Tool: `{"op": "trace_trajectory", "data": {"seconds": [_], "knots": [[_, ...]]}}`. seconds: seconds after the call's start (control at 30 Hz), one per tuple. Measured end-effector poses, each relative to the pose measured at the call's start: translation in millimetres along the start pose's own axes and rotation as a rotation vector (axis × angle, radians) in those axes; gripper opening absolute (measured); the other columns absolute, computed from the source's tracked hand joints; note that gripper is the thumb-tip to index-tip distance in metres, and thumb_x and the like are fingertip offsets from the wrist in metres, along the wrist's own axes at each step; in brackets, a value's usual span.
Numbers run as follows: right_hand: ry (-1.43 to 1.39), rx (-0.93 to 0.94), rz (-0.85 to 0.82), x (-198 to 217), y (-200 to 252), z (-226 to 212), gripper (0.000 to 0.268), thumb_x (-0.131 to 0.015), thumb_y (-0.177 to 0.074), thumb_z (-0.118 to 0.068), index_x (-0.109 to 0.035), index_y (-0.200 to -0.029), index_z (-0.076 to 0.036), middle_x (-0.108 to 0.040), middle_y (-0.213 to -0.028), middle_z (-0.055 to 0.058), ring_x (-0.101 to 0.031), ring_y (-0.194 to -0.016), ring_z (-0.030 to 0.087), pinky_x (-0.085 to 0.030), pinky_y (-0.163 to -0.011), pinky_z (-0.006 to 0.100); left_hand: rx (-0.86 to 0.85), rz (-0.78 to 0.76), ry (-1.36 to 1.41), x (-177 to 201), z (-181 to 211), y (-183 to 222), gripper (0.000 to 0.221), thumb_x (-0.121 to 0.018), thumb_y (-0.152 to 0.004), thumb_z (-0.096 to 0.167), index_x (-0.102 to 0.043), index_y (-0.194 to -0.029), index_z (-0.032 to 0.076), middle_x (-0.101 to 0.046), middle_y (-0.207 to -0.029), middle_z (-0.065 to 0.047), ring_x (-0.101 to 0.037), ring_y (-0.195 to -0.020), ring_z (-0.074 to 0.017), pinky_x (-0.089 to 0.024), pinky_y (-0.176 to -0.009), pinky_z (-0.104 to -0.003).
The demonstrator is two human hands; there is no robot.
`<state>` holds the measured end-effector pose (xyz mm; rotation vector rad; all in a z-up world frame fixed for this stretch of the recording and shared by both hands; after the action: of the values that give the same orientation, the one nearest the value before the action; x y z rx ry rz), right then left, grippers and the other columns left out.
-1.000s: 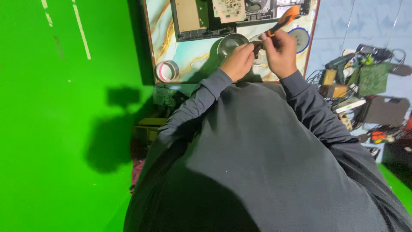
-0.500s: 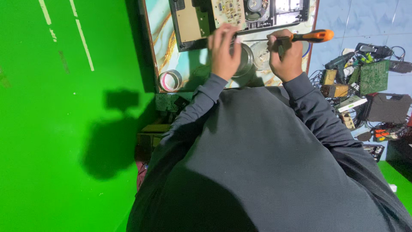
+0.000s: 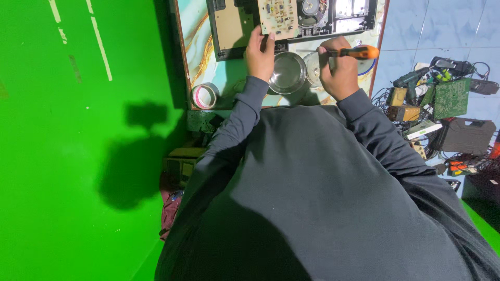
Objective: The person unscrews and removes components from the interior of an electronic keyboard using a screwdriver by hand.
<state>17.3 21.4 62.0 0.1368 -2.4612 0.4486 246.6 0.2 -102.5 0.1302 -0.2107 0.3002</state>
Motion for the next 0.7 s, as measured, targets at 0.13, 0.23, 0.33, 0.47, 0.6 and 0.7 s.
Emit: {"op": "trace_trajectory", "data": {"seconds": [0.13,0.23,0.33,0.47,0.6,0.7], "knots": [[-0.207,-0.029,0.016,-12,-9,-1,0.005,-0.051,-0.114,-0.002,-0.056,-0.115,0.001,-0.063,-0.106,0.018,-0.063,-0.098,0.033,-0.051,-0.091,0.042,0.082,0.015,0.039,-8,11,2,0.049,-0.068,-0.101,0.016,-0.053,-0.143,-0.006,-0.077,-0.115,-0.021,-0.074,-0.105,-0.0214,-0.057,-0.093,-0.031],[-0.324,-0.117,0.006,-23,-20,4,0.01,-0.047,-0.119,-0.006,-0.054,-0.117,0.0,-0.065,-0.098,0.014,-0.064,-0.09,0.029,-0.051,-0.086,0.04,0.006,-0.007,0.157,-11,27,4,0.05,-0.067,-0.103,0.014,-0.049,-0.146,-0.007,-0.075,-0.12,-0.021,-0.073,-0.11,-0.0184,-0.056,-0.096,-0.03],[-0.286,-0.168,0.042,-34,-29,12,0.015,-0.05,-0.116,-0.008,-0.06,-0.118,0.002,-0.065,-0.09,0.014,-0.064,-0.08,0.027,-0.049,-0.076,0.038,-0.061,-0.029,0.02,-9,46,11,0.052,-0.064,-0.103,0.014,-0.049,-0.15,-0.005,-0.078,-0.112,-0.016,-0.073,-0.097,-0.0135,-0.058,-0.086,-0.028],[-0.194,-0.246,0.129,-44,-43,17,0.018,-0.066,-0.11,-0.012,-0.069,-0.115,0.005,-0.066,-0.082,0.014,-0.057,-0.07,0.02,-0.045,-0.064,0.035,-0.091,-0.041,-0.028,-18,70,13,0.049,-0.067,-0.103,0.014,-0.052,-0.147,0.0,-0.08,-0.102,-0.013,-0.075,-0.09,-0.011,-0.06,-0.081,-0.027],[-0.243,-0.222,0.114,-50,-53,8,0.023,-0.079,-0.1,-0.016,-0.076,-0.109,0.005,-0.075,-0.088,0.012,-0.06,-0.068,0.011,-0.048,-0.06,0.03,-0.149,-0.048,-0.164,-23,87,16,0.05,-0.066,-0.095,0.007,-0.057,-0.144,0.004,-0.077,-0.102,-0.019,-0.078,-0.086,-0.0196,-0.061,-0.078,-0.03],[-0.325,-0.291,0.094,-51,-56,2,0.025,-0.08,-0.099,-0.019,-0.075,-0.107,0.004,-0.076,-0.091,0.011,-0.067,-0.075,0.009,-0.052,-0.064,0.026,-0.261,-0.06,-0.184,-31,99,16,0.05,-0.068,-0.092,0.002,-0.06,-0.141,0.004,-0.074,-0.115,-0.021,-0.078,-0.1,-0.0292,-0.062,-0.086,-0.033]]}}
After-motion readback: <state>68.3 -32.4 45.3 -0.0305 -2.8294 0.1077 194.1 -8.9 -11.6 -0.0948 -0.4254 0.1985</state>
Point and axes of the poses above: each hand's wrist, its own y-axis away from the middle knuckle, its own x-axis out of the back of the hand, z = x × y, the point moved 3 cm from there along -y, towards the middle knuckle
